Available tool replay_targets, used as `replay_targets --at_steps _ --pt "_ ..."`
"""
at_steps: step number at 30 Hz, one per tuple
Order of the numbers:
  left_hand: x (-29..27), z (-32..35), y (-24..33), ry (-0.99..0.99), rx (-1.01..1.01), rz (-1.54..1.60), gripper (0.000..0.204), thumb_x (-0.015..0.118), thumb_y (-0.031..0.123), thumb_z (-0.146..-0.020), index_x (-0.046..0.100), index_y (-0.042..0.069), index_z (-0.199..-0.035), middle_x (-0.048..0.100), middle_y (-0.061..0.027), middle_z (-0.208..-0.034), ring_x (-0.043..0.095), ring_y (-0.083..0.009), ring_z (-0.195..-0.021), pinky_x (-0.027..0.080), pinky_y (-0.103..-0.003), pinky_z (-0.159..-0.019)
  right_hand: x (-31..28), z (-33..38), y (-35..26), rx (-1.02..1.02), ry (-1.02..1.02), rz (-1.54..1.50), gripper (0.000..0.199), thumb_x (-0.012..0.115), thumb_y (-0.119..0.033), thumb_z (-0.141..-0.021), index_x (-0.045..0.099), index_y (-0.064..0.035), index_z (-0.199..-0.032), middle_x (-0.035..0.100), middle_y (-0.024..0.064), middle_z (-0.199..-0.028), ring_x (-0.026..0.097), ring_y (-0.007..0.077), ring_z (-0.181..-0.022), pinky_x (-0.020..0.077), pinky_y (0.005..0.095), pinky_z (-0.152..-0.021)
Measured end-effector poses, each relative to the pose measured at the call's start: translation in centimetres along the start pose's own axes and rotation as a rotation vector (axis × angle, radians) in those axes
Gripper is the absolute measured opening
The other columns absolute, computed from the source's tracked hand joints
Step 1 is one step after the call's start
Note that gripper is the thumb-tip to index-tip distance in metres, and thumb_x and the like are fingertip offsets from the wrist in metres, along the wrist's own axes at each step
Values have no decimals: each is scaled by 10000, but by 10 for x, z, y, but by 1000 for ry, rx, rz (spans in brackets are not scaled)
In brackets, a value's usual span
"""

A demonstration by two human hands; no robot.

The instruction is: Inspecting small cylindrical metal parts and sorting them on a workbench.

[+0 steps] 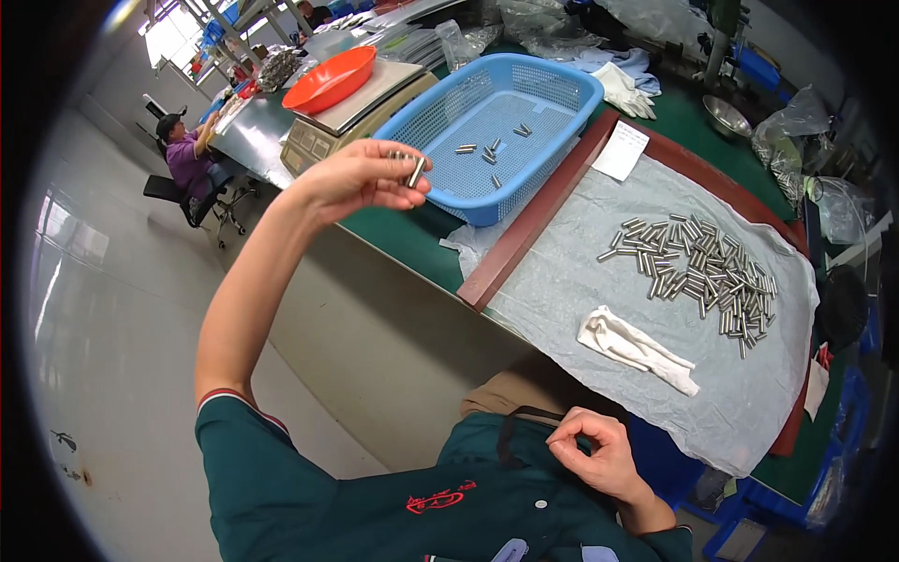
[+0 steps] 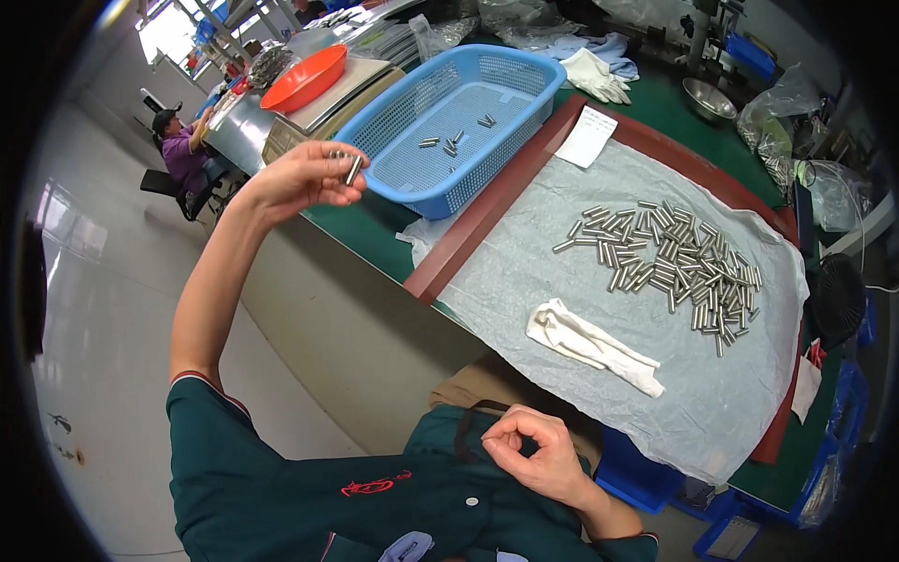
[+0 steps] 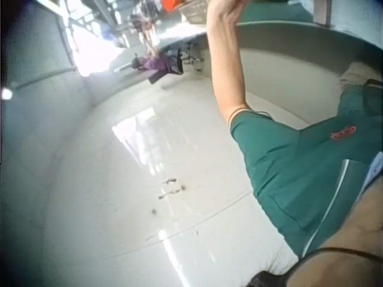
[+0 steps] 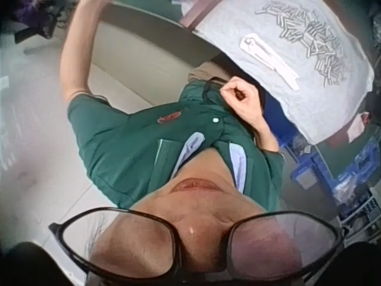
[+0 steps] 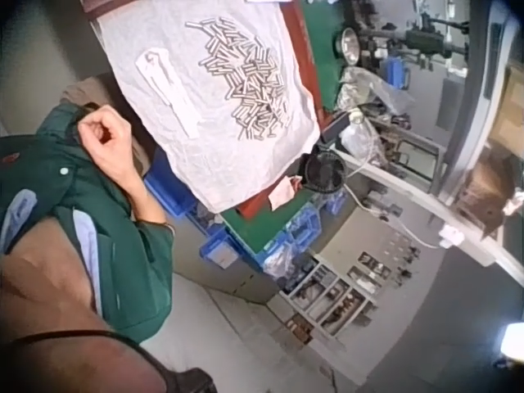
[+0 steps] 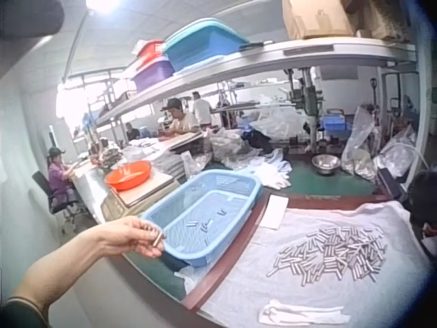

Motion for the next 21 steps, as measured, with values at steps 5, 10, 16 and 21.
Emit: replay_targets --at_steps 5,10,16,21 --pt "-25 -77 -8 -24 -163 -332 216 611 144 -894 569 16 -1063 666 -73 -869 666 -120 -707 555 -190 -610 -17 9 -12 -24 45 86 48 670 19 -763 639 -1 -793 574 34 -704 491 83 -582 387 218 -525" --pt "-8 -120 -19 -201 -298 -554 164 608 147 -893 599 28 -1004 665 -51 -794 649 -97 -647 540 -200 -577 -44 23 -29 -10 160 169 56 659 34 -744 641 -10 -773 614 40 -724 514 89 -596 382 222 -521" --pt "6 -148 -27 -280 -294 -888 78 575 66 -872 627 34 -921 641 -6 -725 637 -92 -624 549 -237 -582 -75 44 -35 -7 291 246 49 669 15 -758 640 -9 -789 555 23 -686 492 86 -582 383 221 -524" --pt "3 -146 -27 -282 -283 -973 81 580 49 -860 618 18 -924 639 -42 -732 644 -133 -629 555 -262 -605 -93 55 -45 16 376 298 58 667 34 -738 635 -2 -771 563 25 -695 493 84 -594 381 220 -528"
Point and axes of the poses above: each hand's wrist, its own z-axis away from the middle knuckle, its own x-axis out of the palm, y = z × x, the point moved 8 cm from there along -z, towards the middle knuckle
